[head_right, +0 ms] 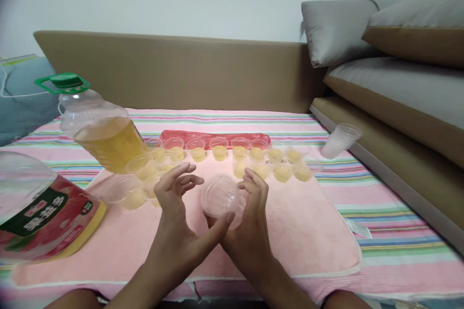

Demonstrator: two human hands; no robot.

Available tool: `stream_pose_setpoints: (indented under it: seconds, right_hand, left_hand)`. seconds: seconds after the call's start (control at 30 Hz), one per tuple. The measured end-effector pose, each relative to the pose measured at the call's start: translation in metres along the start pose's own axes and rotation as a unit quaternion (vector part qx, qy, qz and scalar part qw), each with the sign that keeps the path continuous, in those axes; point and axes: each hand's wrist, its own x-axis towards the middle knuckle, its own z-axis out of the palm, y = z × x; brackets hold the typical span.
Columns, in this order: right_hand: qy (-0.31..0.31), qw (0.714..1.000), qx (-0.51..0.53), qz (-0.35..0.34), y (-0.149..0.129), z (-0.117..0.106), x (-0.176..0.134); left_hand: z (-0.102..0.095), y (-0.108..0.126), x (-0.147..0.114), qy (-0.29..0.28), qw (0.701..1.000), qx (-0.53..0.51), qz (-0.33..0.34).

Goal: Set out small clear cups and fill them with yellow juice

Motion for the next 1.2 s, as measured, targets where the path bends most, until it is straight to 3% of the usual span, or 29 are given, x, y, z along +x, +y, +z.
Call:
stream_pose_setpoints:
  seconds: [0.77,1.2]
  right_hand:
    - [-0.014,1.000,0.006,0.004,0.002,0.000,-0.003]
    - [-0.057,0.998,0.004,0.040,0.007,0.005,-0.014]
  left_hand:
    - [-0.002,0.001,0.001,-0.018,0.999,-0.006,-0.028]
    - [-0.011,0.009,0.005,0.028,1.000,-0.007,-0.001]
